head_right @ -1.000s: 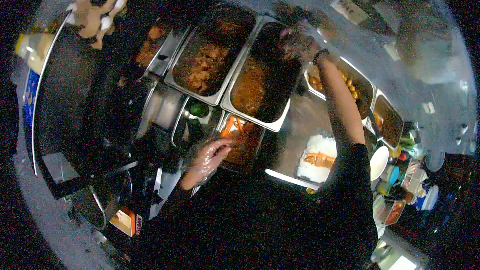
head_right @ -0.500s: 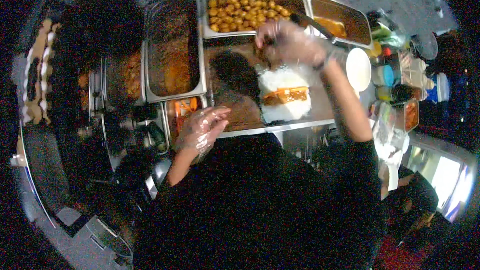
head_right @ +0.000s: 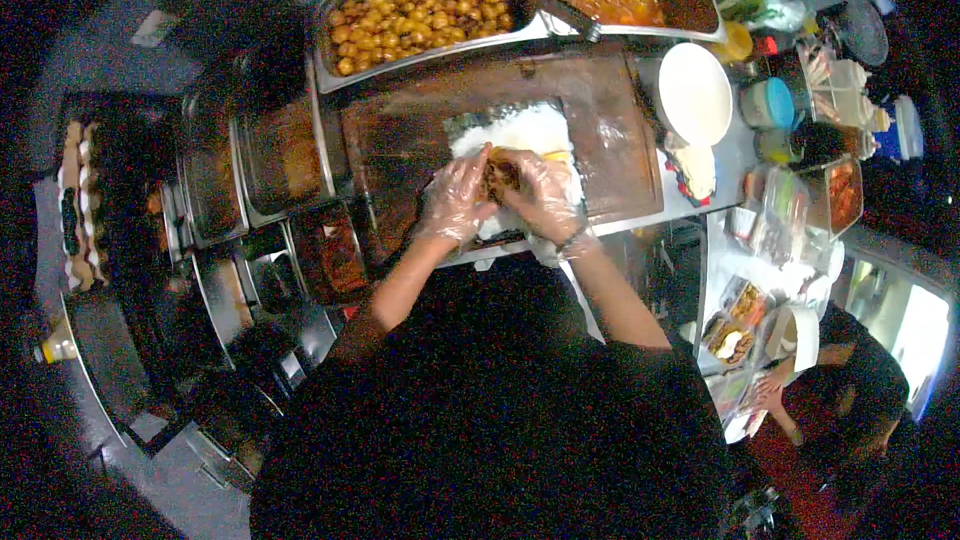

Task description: The person places a sheet of seaweed on a cutting board, spreads rice across it, places fillings onto the rice from containers, and rolls the seaweed into a roll.

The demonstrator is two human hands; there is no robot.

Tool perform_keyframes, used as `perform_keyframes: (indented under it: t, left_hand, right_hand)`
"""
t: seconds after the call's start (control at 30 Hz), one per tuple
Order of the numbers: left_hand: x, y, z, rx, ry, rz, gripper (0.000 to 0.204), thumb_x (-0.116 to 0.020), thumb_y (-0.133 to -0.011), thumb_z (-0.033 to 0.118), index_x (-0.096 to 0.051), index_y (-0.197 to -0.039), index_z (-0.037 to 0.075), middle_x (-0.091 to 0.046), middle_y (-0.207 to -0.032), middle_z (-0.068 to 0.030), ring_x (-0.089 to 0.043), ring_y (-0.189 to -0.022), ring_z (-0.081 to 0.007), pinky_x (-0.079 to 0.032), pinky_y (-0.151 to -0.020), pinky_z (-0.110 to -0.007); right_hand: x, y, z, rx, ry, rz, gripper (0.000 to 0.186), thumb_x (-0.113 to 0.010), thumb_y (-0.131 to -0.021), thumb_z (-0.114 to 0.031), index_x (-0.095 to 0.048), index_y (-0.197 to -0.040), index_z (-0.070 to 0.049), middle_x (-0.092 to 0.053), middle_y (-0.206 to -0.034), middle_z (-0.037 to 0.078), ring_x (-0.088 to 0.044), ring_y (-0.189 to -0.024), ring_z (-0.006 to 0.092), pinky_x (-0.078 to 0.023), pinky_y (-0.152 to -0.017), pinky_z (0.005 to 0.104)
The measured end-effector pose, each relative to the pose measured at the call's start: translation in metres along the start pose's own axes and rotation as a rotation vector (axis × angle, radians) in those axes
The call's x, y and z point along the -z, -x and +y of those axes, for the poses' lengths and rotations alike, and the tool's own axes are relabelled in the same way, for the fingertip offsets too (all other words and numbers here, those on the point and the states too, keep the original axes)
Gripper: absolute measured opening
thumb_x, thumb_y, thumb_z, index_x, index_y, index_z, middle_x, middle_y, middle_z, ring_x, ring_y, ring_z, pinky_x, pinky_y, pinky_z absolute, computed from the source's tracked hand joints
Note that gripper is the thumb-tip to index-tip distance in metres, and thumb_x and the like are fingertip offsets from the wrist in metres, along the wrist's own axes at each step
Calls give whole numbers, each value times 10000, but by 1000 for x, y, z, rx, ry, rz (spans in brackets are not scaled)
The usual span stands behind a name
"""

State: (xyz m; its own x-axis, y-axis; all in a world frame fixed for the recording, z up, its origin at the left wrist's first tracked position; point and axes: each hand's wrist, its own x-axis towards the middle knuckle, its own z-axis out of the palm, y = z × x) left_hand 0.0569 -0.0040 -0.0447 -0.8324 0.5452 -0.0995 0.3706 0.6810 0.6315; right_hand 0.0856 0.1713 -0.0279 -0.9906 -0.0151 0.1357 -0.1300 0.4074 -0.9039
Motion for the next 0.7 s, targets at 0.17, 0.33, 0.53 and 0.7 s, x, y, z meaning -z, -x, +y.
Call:
perform_keyframes:
  t: [0.17, 0.33, 0.53, 0.7]
  left_hand:
    - [-16, 2, -7, -77, -64, 155, 643, -795, -712, 236, -546, -1303, 180, -591, -1240, -109, -549, -1144, -325, -434, -982, -467]
    - [-8, -2, 6, -62, -25, 234, 596, -823, -697, 400, -584, -1178, 142, -628, -1146, -70, -563, -1114, -326, -412, -992, -462]
    - [-14, -11, 10, -69, -59, 182, 446, -797, -719, 337, -626, -1074, 127, -644, -1063, -70, -579, -1081, -299, -421, -976, -462]
    - [-22, -8, 2, -123, -104, 281, 346, -772, -745, 282, -641, -1022, 121, -651, -1048, -69, -595, -1042, -292, -433, -958, -462]
  right_hand:
    - [26, -3, 12, -3, 198, -124, 233, -691, -781, -38, -676, -1013, -50, -663, -1025, 136, -619, -986, 349, -500, -871, 412]
    - [33, 1, 25, 80, 186, -72, 191, -682, -765, -32, -661, -954, -53, -659, -987, 136, -624, -929, 347, -503, -827, 436]
    - [43, -4, 25, 83, 324, -85, 220, -696, -704, -47, -646, -918, -61, -653, -919, 138, -635, -860, 352, -510, -768, 433]
    - [56, -9, 20, 146, 244, -99, 205, -684, -726, -43, -647, -927, -49, -667, -908, 148, -647, -839, 352, -523, -752, 439]
